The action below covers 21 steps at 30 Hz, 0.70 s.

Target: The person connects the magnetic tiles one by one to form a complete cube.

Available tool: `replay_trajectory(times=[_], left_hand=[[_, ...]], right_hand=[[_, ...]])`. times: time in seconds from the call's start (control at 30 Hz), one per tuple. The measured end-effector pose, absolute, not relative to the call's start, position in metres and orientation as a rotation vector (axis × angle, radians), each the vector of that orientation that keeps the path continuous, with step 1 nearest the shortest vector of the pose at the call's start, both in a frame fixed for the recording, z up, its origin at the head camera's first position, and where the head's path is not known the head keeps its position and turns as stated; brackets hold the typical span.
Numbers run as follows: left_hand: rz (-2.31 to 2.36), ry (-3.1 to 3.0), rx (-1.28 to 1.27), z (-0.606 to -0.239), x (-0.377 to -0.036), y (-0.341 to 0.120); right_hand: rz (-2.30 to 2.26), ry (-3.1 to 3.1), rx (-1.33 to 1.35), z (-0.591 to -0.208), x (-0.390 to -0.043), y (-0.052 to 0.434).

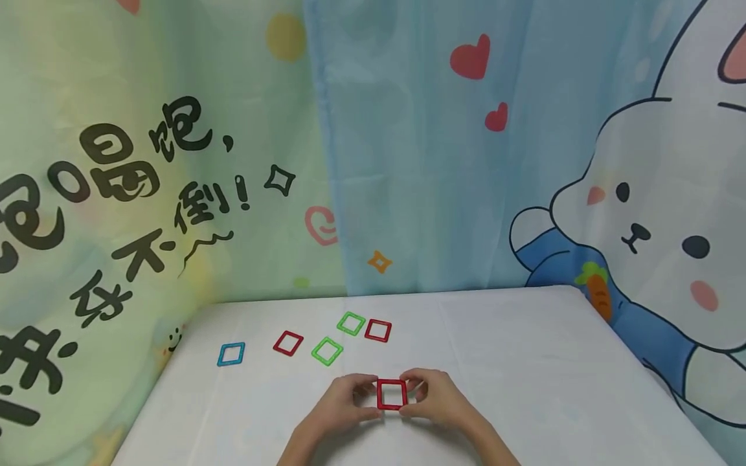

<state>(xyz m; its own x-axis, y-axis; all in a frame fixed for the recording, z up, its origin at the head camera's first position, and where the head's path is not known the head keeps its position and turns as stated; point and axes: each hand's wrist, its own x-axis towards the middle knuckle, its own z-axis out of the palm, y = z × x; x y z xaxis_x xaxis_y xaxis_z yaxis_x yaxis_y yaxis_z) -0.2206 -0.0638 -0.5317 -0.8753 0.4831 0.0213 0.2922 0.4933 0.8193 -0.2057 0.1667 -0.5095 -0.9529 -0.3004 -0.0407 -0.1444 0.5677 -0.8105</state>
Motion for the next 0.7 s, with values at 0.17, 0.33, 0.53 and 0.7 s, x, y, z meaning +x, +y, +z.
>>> replay_trajectory(times=[0.17,0.33,0.53,0.7], left_hand=[[1.213,2.638,0.639,-0.53,-0.223,-0.062],[1.095,2.693,0.661,-0.532,-0.221,-0.063],[1.066,2.731,0.714,-0.534,-0.219,-0.062],[1.073,2.69,0.664,-0.537,-0.217,-0.059]], right_hand=[[-1.328,2.651,-0.448,-0.508,-0.21,0.167],[-1.308,2.644,-0.478,-0.513,-0.21,0.165],[-1.282,2.677,-0.472,-0.518,-0.208,0.162],[-1.216,2.698,-0.366,-0.52,-0.204,0.16]])
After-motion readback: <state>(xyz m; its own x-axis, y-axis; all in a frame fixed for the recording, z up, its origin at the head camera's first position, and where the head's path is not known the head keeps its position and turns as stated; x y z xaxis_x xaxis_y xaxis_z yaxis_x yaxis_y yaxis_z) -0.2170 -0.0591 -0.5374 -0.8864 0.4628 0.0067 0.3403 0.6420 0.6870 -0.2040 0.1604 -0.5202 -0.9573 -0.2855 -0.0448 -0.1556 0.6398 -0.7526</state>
